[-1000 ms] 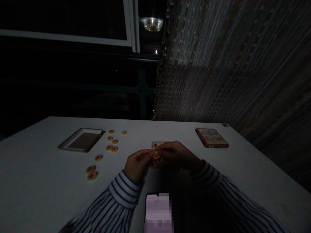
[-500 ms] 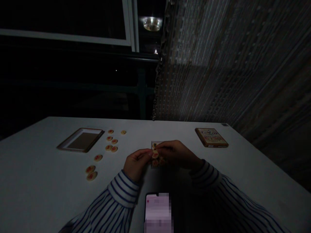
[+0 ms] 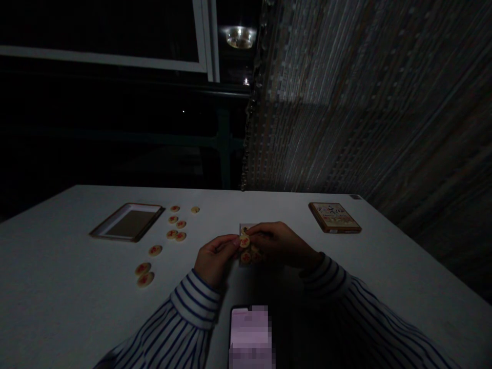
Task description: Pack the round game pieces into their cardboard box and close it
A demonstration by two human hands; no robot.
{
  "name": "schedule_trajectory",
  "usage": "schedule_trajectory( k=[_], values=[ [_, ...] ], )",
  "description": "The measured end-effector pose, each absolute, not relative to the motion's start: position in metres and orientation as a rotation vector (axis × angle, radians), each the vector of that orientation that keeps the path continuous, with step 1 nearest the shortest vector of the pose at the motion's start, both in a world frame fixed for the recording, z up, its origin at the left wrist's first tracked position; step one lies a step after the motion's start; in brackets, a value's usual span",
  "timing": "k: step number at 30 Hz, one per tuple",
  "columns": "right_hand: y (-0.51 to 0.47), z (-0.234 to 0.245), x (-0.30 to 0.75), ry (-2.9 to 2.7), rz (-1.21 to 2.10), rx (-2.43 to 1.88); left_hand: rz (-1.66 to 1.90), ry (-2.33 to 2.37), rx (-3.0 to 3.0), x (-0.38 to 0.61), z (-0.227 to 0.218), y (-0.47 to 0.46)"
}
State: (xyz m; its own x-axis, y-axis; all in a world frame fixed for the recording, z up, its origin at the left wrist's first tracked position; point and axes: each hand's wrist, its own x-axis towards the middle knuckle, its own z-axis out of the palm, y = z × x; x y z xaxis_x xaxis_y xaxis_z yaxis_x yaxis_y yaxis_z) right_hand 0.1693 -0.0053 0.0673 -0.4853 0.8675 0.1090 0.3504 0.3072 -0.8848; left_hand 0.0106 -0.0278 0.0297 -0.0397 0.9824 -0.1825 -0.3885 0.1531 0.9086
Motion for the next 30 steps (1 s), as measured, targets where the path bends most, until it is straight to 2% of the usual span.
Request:
schedule_trajectory(
  k=[30],
  values=[
    [-0.0070,0.0670,0.1686,-1.978,1.129,-1.050,1.276,0.988,0.757,0.0136,0.0320,-0.0300]
  ],
)
